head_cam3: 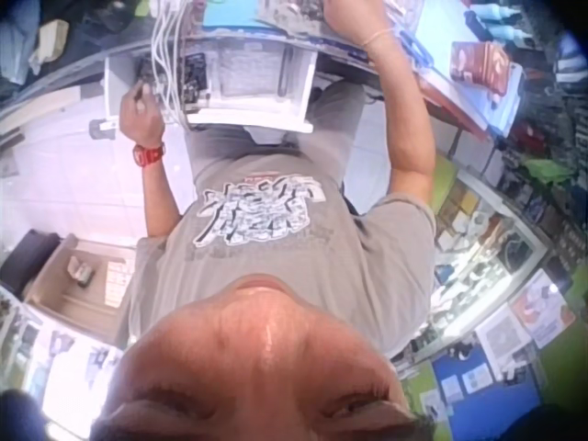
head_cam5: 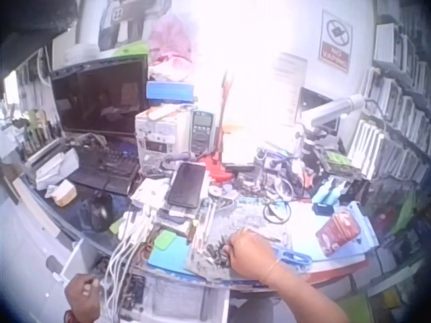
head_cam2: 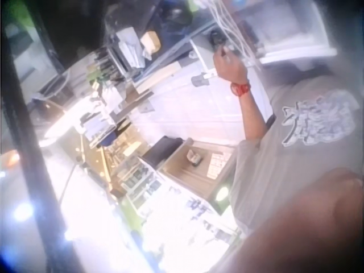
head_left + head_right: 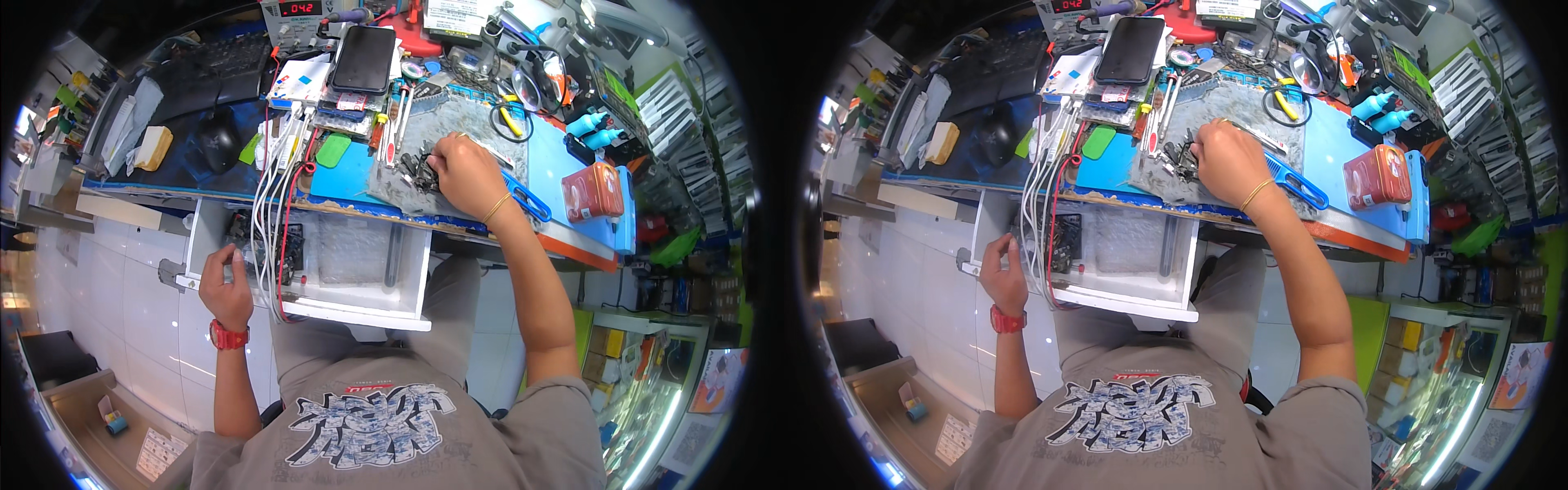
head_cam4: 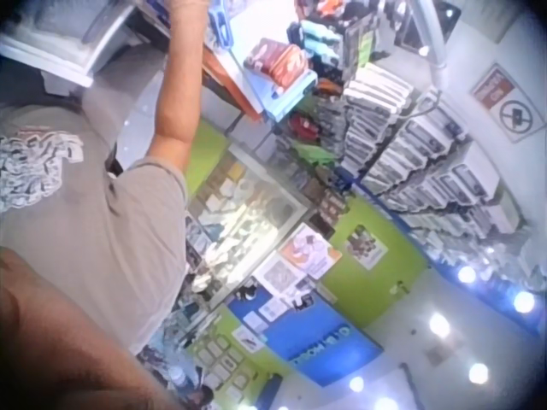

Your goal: The person sorts through components in a drawer and on a workbench, handling small circuit boards and wires before using wire cutters to clip a small piece of material.

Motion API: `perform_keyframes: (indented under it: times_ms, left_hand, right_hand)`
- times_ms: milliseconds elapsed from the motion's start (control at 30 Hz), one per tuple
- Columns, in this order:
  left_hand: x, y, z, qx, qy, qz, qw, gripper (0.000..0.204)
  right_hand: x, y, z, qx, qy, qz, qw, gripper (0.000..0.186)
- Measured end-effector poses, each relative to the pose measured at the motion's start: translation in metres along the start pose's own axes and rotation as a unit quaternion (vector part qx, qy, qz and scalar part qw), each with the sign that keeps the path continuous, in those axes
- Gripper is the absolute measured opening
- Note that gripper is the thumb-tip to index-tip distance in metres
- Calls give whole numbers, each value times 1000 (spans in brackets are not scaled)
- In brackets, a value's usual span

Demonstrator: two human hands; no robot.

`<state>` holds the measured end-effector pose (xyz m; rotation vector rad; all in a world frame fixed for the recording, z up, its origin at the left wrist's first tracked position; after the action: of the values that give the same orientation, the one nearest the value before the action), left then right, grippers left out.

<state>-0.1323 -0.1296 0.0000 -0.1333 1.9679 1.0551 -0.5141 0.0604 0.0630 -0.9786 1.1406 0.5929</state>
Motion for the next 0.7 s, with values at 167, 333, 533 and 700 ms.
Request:
perform_keyframes:
  times_ms: [167, 333, 533, 700]
  left_hand:
    - [-1, -1, 0, 15, 17, 2, 1000, 14]
    - [2, -2, 0, 2, -5, -3, 1000, 17]
    - [-3, 3, -1, 7, 28, -7, 1000, 14]
    - [-3, 2, 0, 9, 24, 7, 1000, 13]
  right_hand:
    - [-8, 7, -2, -5, 31, 52, 998, 12]
    - [-65, 60, -60, 20, 86, 71, 994, 20]
    - [-65, 51, -73, 31, 87, 98, 991, 20]
    - [-25, -8, 2, 5, -20, -1, 1000, 19]
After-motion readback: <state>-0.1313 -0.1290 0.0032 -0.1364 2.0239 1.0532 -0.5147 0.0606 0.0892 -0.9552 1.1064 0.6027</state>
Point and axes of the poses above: each hand's wrist, its own z-axis away from the middle knuckle, its own x-axis out of the palm, y = z × x, the point moved 9 cm from there along -z, towards the middle knuckle, and after that the axes turned 15 degrees about -y, right-handed, at the moved point
